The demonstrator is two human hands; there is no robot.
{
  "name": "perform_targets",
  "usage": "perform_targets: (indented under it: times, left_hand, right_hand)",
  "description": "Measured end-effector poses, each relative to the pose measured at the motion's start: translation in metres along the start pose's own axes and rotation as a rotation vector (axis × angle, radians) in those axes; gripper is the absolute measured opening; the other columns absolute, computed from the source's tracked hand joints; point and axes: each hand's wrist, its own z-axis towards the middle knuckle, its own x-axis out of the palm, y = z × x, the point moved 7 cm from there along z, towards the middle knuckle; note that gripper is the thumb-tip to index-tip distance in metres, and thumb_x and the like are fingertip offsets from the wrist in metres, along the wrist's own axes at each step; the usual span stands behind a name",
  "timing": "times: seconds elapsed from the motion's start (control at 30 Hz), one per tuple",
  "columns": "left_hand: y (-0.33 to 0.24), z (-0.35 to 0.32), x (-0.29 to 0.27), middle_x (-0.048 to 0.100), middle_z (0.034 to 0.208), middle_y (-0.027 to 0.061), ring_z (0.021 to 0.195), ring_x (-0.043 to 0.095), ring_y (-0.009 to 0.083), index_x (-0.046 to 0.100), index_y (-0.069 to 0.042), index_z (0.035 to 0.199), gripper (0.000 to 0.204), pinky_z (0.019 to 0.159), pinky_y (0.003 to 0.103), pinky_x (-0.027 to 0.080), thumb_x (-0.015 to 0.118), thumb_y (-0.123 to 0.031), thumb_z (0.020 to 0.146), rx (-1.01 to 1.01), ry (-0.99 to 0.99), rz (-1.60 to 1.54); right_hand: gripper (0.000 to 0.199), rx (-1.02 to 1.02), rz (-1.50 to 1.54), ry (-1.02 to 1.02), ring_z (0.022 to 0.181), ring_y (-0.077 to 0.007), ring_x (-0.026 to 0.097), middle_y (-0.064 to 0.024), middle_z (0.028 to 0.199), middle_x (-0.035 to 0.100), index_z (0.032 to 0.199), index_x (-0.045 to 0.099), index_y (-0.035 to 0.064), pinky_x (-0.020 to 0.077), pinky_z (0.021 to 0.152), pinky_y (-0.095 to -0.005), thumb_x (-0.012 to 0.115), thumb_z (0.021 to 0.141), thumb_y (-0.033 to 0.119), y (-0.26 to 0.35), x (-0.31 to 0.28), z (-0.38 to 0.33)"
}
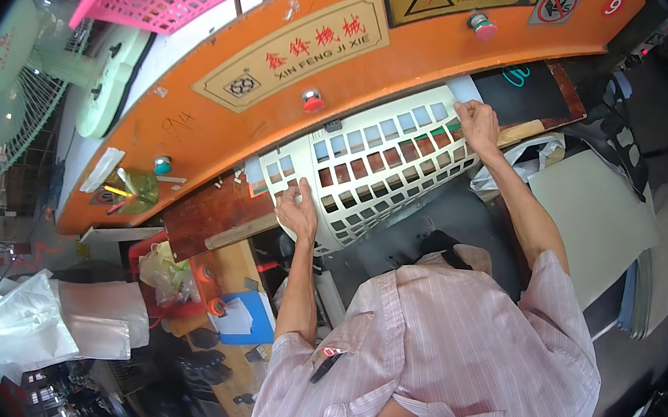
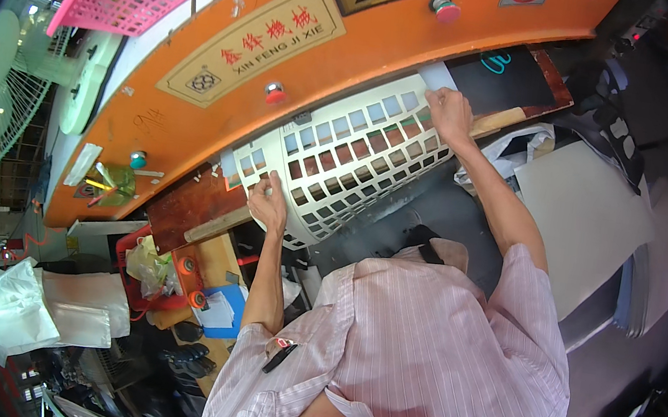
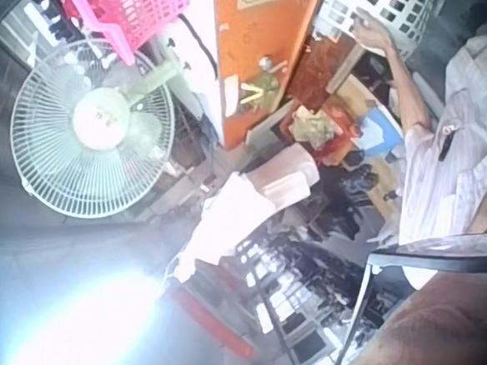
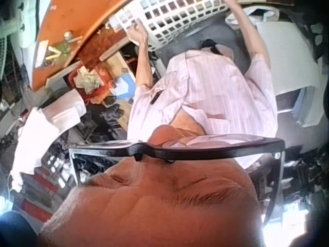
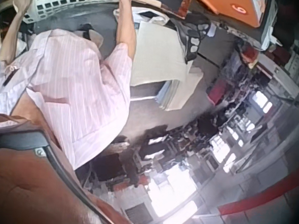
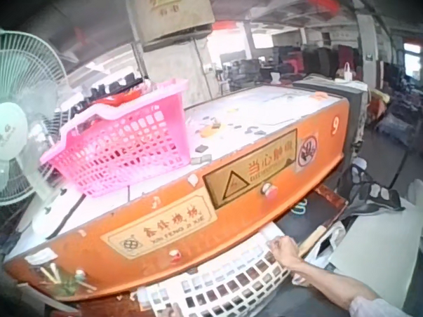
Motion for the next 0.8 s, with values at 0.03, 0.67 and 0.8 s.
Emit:
perform_targets:
  times: [0.03, 0.67, 0.8]
  left_hand:
    - [0.003, -0.003, 0.000, 0.069, 0.079, 0.0147, 0.091, 0.062, 0.0347, 0.075, -0.003, 0.079, 0.045, 0.093, 0.049, 0.044, 0.071, -0.044, 0.096, 0.007, -0.011, 0.023]
    - [0.049, -0.089, -0.012, 0.064, 0.077, 0.0093, 0.081, 0.057, 0.0325, 0.067, -0.007, 0.077, 0.021, 0.077, 0.045, 0.040, 0.078, -0.020, 0.090, 0.045, 0.049, 0.202]
    - [0.059, -0.097, -0.007, 0.064, 0.079, 0.0085, 0.082, 0.057, 0.0318, 0.068, -0.007, 0.080, 0.018, 0.079, 0.045, 0.041, 0.078, -0.019, 0.089, 0.057, 0.064, 0.196]
  right_hand:
    - [0.038, 0.025, -0.029, 0.019, 0.091, -0.0465, 0.071, -0.0237, 0.088, 0.075, 0.100, 0.078, 0.0014, 0.0545, 0.081, -0.0509, 0.070, 0.094, 0.038, -0.002, 0.005, 0.002]
    - [0.072, -0.867, 0.049, 0.636, 0.125, -0.0378, 0.057, -0.0217, 0.135, 0.062, 0.133, 0.059, -0.0036, 0.0480, 0.107, -0.0456, 0.089, 0.076, 0.028, 0.153, 0.203, -0.101]
    - [0.064, -0.751, 0.159, 0.797, 0.117, -0.0358, 0.060, -0.0210, 0.128, 0.065, 0.131, 0.063, -0.0012, 0.0496, 0.103, -0.0454, 0.088, 0.079, 0.027, 0.137, 0.247, -0.095]
